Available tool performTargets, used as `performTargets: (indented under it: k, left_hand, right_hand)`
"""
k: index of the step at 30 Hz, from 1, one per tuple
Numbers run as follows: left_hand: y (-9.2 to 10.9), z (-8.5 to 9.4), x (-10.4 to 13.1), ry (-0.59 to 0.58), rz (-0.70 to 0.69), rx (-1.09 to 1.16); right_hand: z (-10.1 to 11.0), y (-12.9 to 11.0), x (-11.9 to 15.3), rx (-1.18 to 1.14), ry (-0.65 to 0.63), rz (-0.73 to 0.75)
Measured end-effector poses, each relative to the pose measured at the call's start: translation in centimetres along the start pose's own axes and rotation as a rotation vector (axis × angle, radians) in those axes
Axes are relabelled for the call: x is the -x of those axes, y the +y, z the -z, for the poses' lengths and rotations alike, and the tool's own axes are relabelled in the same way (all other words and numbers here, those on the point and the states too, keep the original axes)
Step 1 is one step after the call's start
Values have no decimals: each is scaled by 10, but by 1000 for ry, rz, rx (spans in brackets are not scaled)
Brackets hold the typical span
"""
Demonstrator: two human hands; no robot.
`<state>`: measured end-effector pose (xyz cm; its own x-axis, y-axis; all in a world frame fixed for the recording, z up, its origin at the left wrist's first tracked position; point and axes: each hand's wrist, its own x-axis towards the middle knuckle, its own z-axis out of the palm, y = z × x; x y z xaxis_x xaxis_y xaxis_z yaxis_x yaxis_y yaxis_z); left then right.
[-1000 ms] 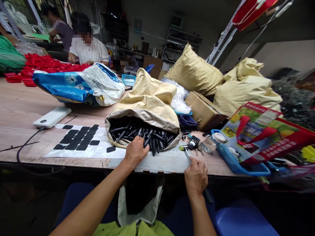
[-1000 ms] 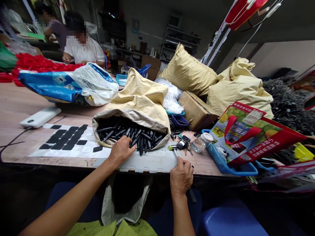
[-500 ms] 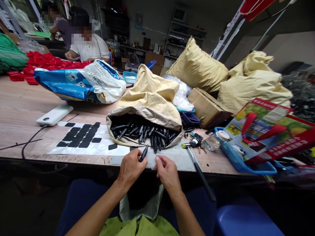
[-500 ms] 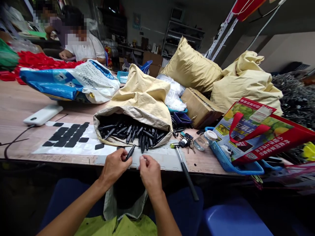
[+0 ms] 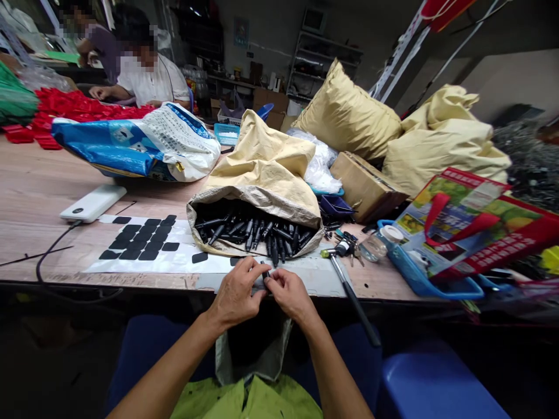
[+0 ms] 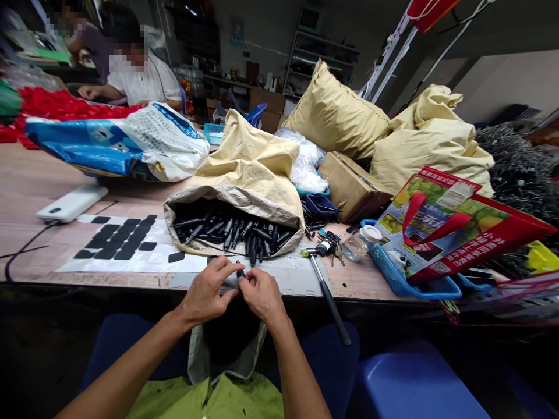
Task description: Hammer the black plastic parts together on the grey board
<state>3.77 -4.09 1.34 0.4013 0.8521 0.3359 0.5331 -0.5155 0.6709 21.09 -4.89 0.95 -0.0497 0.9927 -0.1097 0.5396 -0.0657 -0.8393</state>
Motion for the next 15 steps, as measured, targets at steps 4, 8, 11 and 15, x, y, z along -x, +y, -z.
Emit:
performTargets:
  k: [4,8,11,15]
  left_hand:
    - [-17,11,-14,-104,-180,-154]
    - [-38,7,-23,-76,-69,-139]
    - [-48,5,-24,-38,19,-128]
    - [-50,6,-22,-33,52,-94]
  right_hand:
    - [6,0,5,-8,-39,71]
    - [44,8,14,84,198,86]
    - [88,29,22,453,618,5]
    - [124,65,28,763,576,-321]
